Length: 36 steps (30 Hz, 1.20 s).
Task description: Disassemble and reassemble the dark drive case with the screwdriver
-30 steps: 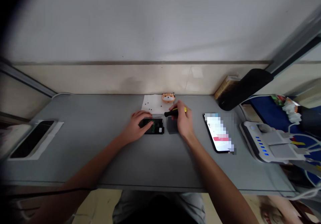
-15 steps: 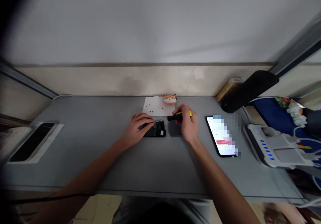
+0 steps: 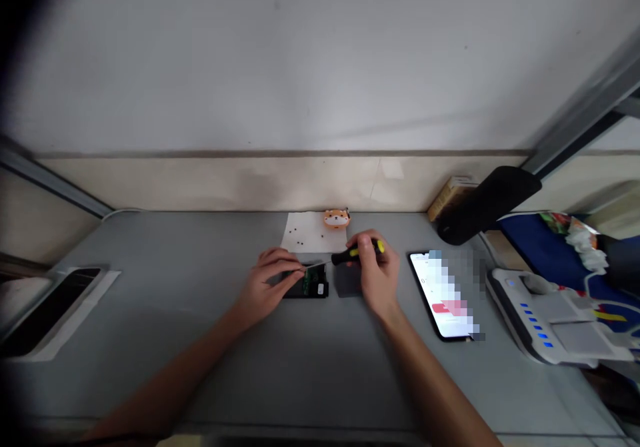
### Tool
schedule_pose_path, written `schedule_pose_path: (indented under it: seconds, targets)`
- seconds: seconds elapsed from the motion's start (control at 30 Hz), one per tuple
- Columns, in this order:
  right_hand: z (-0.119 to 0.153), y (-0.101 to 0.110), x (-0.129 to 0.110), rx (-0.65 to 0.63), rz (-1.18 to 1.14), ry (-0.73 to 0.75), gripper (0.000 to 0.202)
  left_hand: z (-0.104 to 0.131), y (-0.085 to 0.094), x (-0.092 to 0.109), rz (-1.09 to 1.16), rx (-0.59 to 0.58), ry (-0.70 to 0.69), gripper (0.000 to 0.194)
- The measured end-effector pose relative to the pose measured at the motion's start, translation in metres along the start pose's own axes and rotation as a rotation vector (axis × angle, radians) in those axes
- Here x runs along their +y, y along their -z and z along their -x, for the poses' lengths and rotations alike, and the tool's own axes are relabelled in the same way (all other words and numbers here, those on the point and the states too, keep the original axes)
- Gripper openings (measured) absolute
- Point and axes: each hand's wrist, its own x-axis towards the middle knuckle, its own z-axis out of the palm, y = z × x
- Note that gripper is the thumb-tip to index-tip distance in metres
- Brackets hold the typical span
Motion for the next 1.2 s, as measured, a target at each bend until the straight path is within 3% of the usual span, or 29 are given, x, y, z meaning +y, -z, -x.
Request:
schedule_pose_path:
  seconds: [0.07,0.2,0.3,0.5,1.2]
  targets:
    - [0.0,0.003,-0.001,0.002,0.043,0.092,0.056,0.0,0.003,0.001,-0.028,-0.092,0.032,0.033]
    - [0.0,0.008,-0.001,-0.042,0.228,0.29,0.049,0.0,0.007,-0.001,-0.151,-0.376,0.043,0.085]
    - [0.001,0.009,0.0,-0.123,0.308,0.346,0.044,0.0,0.005,-0.002,-0.204,-0.478,0.002,0.083]
    - [0.004,0.005,0.007,-0.217,0.358,0.346,0.039,0.002,0.0,-0.005,-0.213,-0.488,-0.005,0.069]
    - [0.007,0.004,0.01,-0.21,0.397,0.332,0.042,-0.001,-0.002,-0.005,-0.201,-0.494,0.041,0.068]
